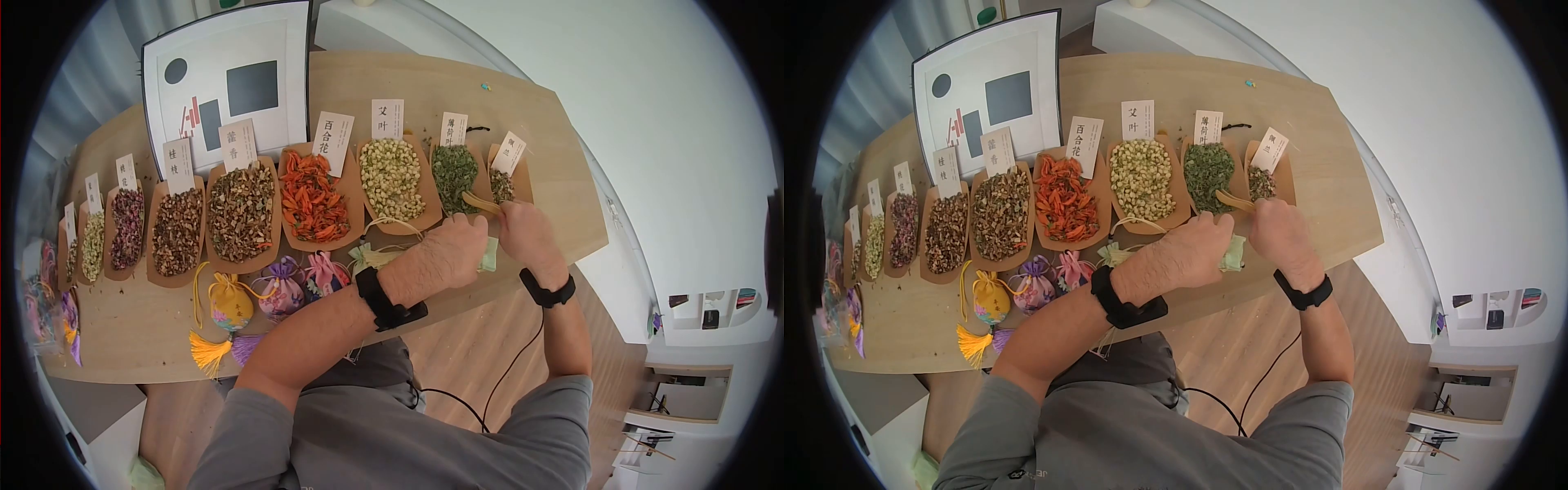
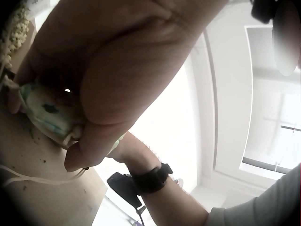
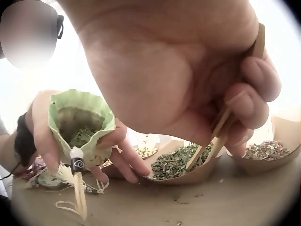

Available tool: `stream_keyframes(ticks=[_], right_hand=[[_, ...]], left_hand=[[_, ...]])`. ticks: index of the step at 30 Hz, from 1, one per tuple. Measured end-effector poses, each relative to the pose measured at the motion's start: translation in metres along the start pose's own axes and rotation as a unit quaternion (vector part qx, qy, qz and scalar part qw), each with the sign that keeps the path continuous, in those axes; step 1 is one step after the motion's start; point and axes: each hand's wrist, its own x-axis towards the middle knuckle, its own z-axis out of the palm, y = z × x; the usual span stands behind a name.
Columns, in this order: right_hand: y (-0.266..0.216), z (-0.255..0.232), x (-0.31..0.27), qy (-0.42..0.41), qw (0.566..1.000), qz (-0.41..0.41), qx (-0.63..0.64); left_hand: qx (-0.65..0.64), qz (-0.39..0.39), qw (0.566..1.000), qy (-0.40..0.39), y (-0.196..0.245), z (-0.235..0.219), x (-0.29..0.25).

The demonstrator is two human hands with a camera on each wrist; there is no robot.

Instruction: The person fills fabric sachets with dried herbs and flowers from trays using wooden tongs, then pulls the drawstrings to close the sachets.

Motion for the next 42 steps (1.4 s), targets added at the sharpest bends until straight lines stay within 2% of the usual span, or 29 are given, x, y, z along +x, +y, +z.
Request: stream_keyframes(ticks=[7,16,24,26,28,34,37,42], right_hand=[[-0.012,-0.005,0.005,0.008,0.997,-0.079,-0.017],[-0.015,0.010,0.008,0.000,0.994,-0.050,-0.096],[0.002,0.018,0.006,0.041,0.995,-0.078,-0.053],[0.000,0.008,0.005,0.052,0.995,-0.083,-0.035],[-0.003,-0.011,-0.001,0.093,0.995,-0.047,-0.008],[-0.003,-0.068,-0.022,0.153,0.988,-0.021,0.031],[-0.006,-0.090,-0.033,0.186,0.981,-0.031,0.048],[-0.023,-0.111,-0.047,0.165,0.985,-0.048,0.019]], left_hand=[[-0.002,0.000,1.000,-0.003,0.001,-0.002,-0.001],[0.013,0.012,1.000,-0.018,0.001,0.001,0.002],[-0.025,0.026,0.999,0.024,-0.004,-0.002,0.004],[-0.054,0.005,0.997,0.062,0.001,-0.010,0.001],[-0.074,0.000,0.994,0.077,0.000,-0.012,0.002],[-0.167,-0.008,0.977,0.133,-0.010,-0.010,0.015],[-0.211,-0.015,0.963,0.165,-0.015,-0.013,0.019],[-0.252,-0.015,0.947,0.198,-0.018,-0.019,0.020]])
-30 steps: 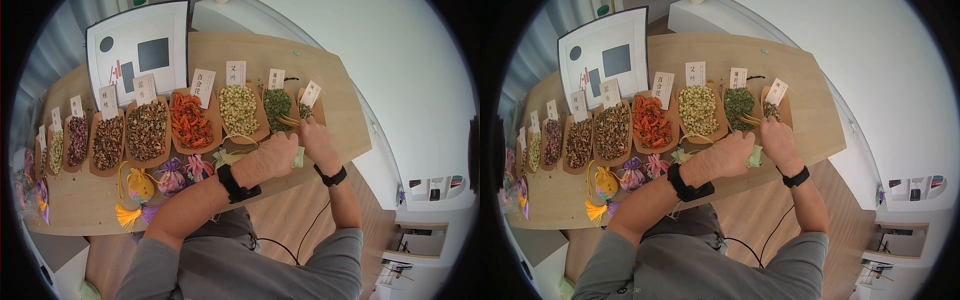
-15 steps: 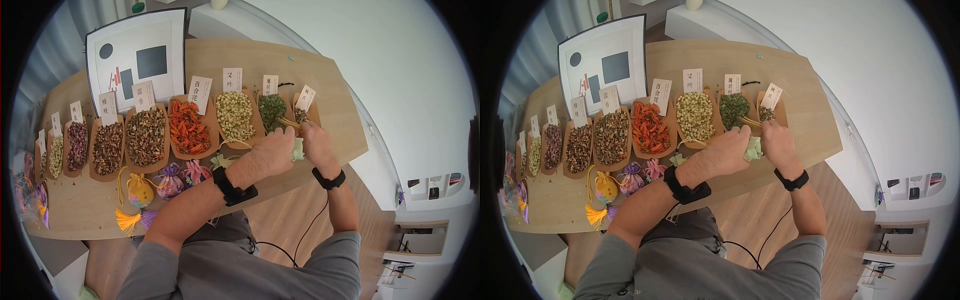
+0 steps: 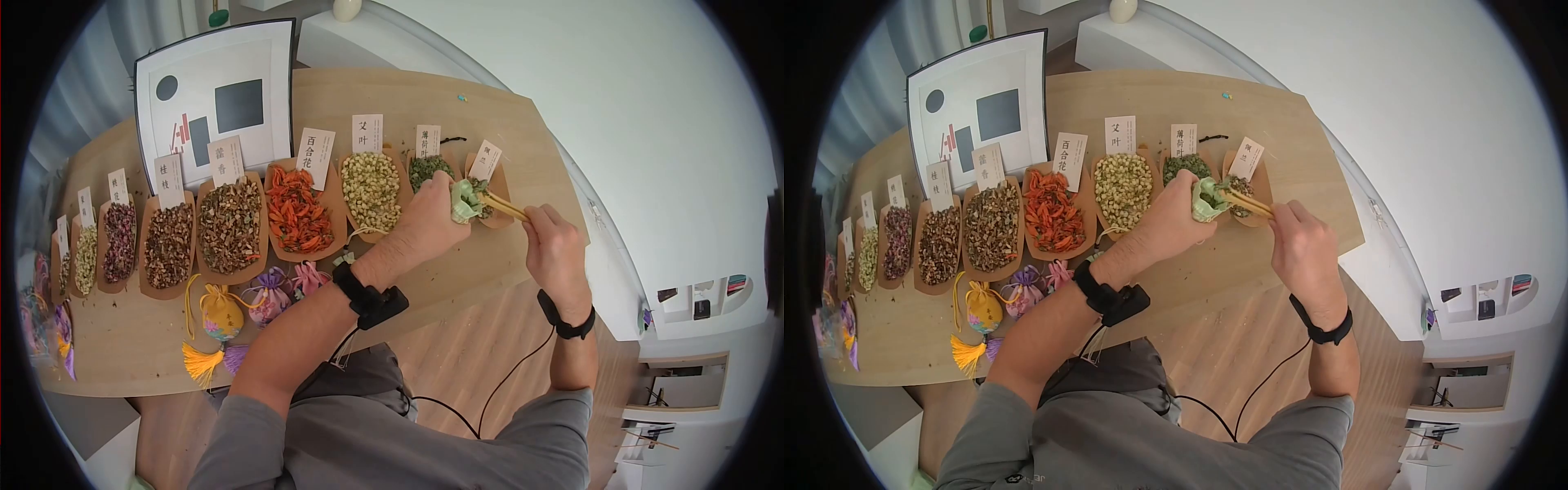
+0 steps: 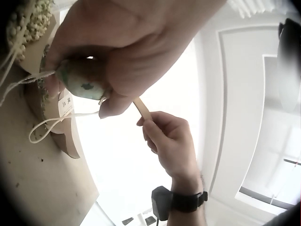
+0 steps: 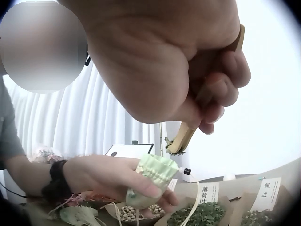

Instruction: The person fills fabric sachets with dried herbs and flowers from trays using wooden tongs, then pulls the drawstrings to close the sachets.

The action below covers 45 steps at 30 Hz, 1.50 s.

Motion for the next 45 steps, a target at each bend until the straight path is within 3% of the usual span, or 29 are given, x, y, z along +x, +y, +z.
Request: stream_keyframes(ticks=[5,8,12,14,16,17,19,21,28,31,33,39,41,43,45], right_hand=[[-0.005,0.007,-0.001,-0.016,0.997,-0.060,-0.050],[-0.006,0.005,0.000,0.016,0.993,-0.104,-0.060],[-0.001,-0.004,-0.004,0.059,0.995,-0.045,-0.061],[0.009,0.003,-0.009,0.095,0.994,-0.006,-0.060],[0.027,0.027,-0.018,0.086,0.987,0.122,0.050],[0.036,0.043,-0.025,0.096,0.986,0.126,0.048],[0.052,0.077,-0.033,0.010,0.979,0.186,0.081],[0.047,0.099,-0.038,-0.041,0.969,0.221,0.105],[0.043,0.142,-0.040,-0.018,0.964,0.184,0.194],[0.050,0.147,-0.038,-0.022,0.967,0.174,0.185],[0.055,0.149,-0.038,-0.039,0.971,0.181,0.149],[0.071,0.152,-0.040,-0.018,0.982,0.153,0.109],[0.069,0.145,-0.043,0.023,0.978,0.164,0.126],[0.051,0.125,-0.049,0.080,0.973,0.172,0.134],[0.031,0.113,-0.054,0.105,0.977,0.136,0.126]], left_hand=[[0.044,0.053,0.997,0.033,-0.004,0.006,-0.001],[0.047,0.057,0.997,0.030,-0.006,0.008,-0.002],[0.029,0.050,0.998,0.040,-0.006,0.008,0.000],[-0.030,0.068,0.993,0.091,-0.009,0.009,0.003],[-0.051,0.079,0.989,0.110,-0.008,0.009,0.005],[-0.074,0.084,0.985,0.135,-0.007,0.008,0.005],[-0.018,0.106,0.982,0.158,-0.001,0.003,0.003],[-0.070,0.100,0.981,0.151,0.013,-0.003,-0.002],[-0.025,0.131,0.980,0.148,0.060,-0.007,-0.028],[-0.044,0.106,0.985,0.132,0.079,-0.022,-0.049],[-0.026,0.150,0.976,0.157,0.085,-0.035,-0.062],[-0.055,0.145,0.974,0.167,0.113,-0.074,-0.126],[-0.040,0.119,0.976,0.178,0.111,-0.086,-0.153],[-0.106,0.116,0.965,0.211,0.101,-0.099,-0.183],[-0.075,0.067,0.965,0.241,0.096,-0.114,-0.221]])
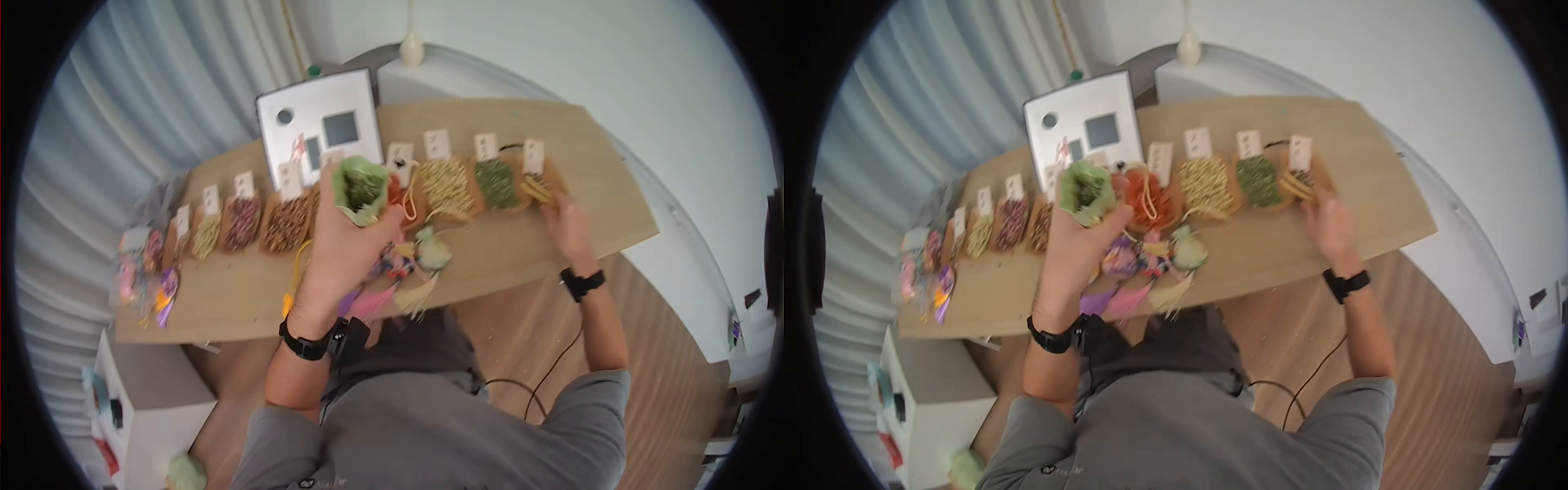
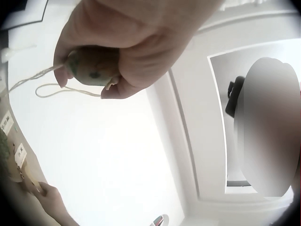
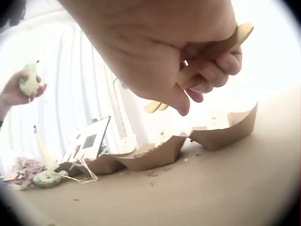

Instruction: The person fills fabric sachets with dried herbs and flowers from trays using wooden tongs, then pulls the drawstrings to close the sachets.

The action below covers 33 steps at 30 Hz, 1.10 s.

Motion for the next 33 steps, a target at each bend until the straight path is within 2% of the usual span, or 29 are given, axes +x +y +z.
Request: stream_keyframes(ticks=[2,3,5,8,9,12,13,15,17,20,21,24,26,27,29,31,33], right_hand=[[-0.036,-0.016,-0.007,-0.023,0.999,-0.015,0.024],[-0.047,-0.016,-0.009,-0.025,0.999,-0.032,0.028],[-0.059,-0.002,-0.018,-0.012,0.998,-0.054,0.026],[-0.080,0.006,-0.022,-0.005,0.995,-0.095,0.026],[-0.091,0.008,-0.017,-0.013,0.993,-0.109,0.043],[-0.122,0.015,-0.007,0.004,0.984,-0.156,0.086],[-0.131,0.020,-0.005,-0.003,0.984,-0.158,0.084],[-0.153,0.030,0.012,-0.038,0.973,-0.189,0.123],[-0.175,0.048,0.029,-0.048,0.969,-0.217,0.104],[-0.212,0.077,0.042,-0.077,0.961,-0.253,0.085],[-0.221,0.086,0.050,-0.084,0.957,-0.267,0.082],[-0.233,0.123,0.065,-0.089,0.945,-0.313,0.033],[-0.234,0.131,0.068,-0.114,0.939,-0.324,0.002],[-0.236,0.135,0.069,-0.129,0.935,-0.329,-0.032],[-0.247,0.132,0.069,-0.125,0.933,-0.337,-0.014],[-0.269,0.109,0.065,-0.136,0.940,-0.312,0.022],[-0.312,0.078,0.059,-0.051,0.912,-0.381,0.140]], left_hand=[[-0.023,0.000,0.995,0.094,0.002,-0.028,-0.022],[-0.013,-0.003,0.995,0.097,-0.005,-0.044,-0.029],[0.027,0.067,0.981,0.181,-0.032,-0.080,-0.042],[0.043,0.041,0.972,0.229,-0.060,-0.114,-0.045],[0.122,0.022,0.967,0.222,-0.063,-0.122,-0.050],[0.073,0.067,0.972,0.213,-0.080,-0.129,-0.062],[0.098,0.037,0.973,0.207,-0.088,-0.134,-0.064],[0.102,0.034,0.973,0.205,-0.104,-0.139,-0.063],[0.146,0.067,0.968,0.192,-0.106,-0.138,-0.061],[0.091,-0.003,0.979,0.182,-0.112,-0.136,-0.058],[0.081,0.000,0.981,0.179,-0.123,-0.138,-0.057],[0.087,-0.015,0.979,0.181,-0.126,-0.139,-0.062],[0.084,-0.032,0.978,0.186,-0.131,-0.141,-0.066],[0.088,-0.013,0.980,0.177,-0.135,-0.141,-0.067],[0.113,0.005,0.983,0.147,-0.142,-0.145,-0.068],[0.111,0.004,0.981,0.156,-0.143,-0.144,-0.066],[0.104,0.009,0.982,0.159,-0.150,-0.139,-0.061]])
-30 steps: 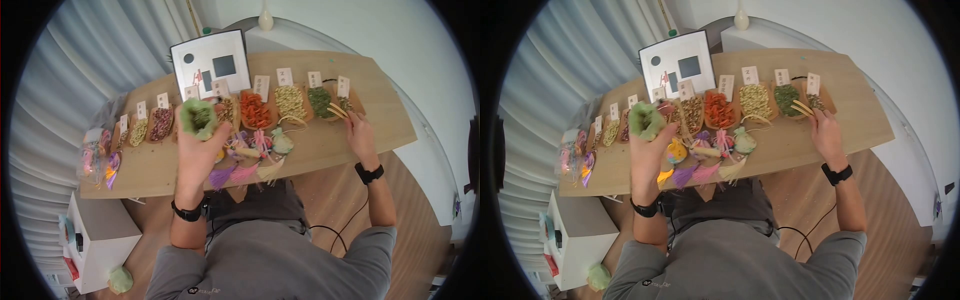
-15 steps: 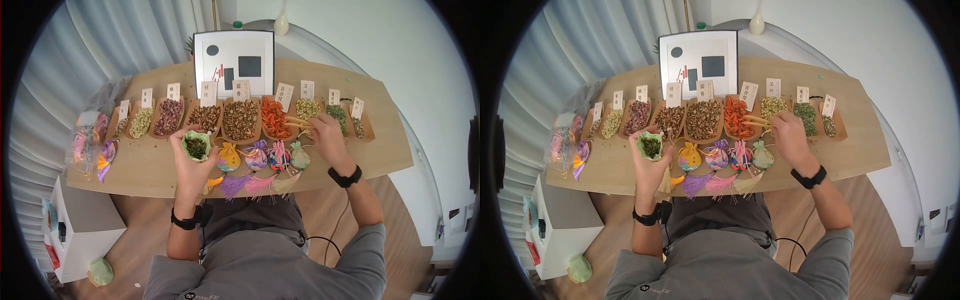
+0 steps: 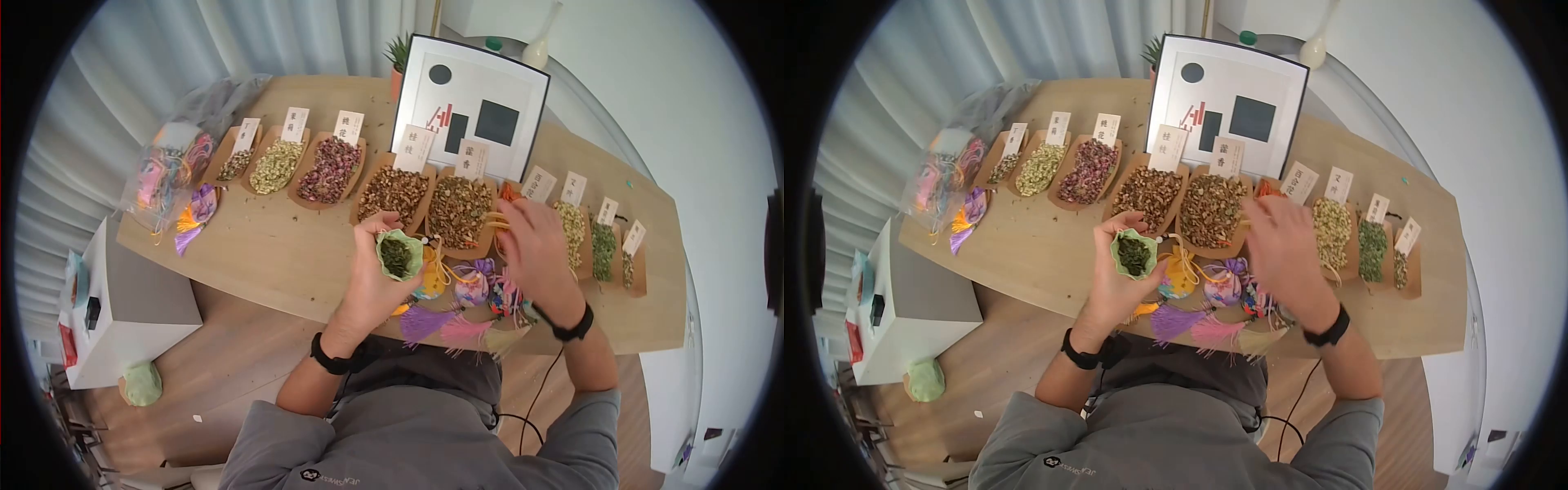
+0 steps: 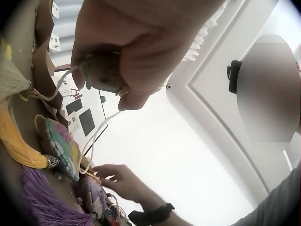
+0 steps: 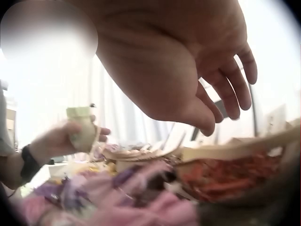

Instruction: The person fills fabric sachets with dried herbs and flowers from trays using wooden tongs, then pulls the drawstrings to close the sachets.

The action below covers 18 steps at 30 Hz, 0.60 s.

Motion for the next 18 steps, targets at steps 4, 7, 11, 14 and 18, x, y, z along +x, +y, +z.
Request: stream_keyframes(ticks=[4,7,11,14,18], right_hand=[[-0.064,-0.029,0.033,-0.010,0.985,-0.089,0.146],[-0.085,-0.029,0.038,-0.071,0.975,-0.050,0.203],[-0.078,-0.010,0.041,-0.077,0.983,-0.032,0.165],[-0.066,0.003,0.031,-0.071,0.975,-0.060,0.202],[-0.058,0.000,0.023,-0.071,0.974,-0.081,0.198]], left_hand=[[0.038,0.077,0.994,0.071,0.007,0.015,0.011],[0.054,0.095,0.989,0.103,0.009,0.017,0.015],[0.031,0.073,0.996,0.030,0.019,0.018,0.010],[-0.033,0.015,0.996,-0.084,0.025,0.007,0.000],[-0.186,-0.061,0.973,-0.123,0.021,-0.011,-0.005]])
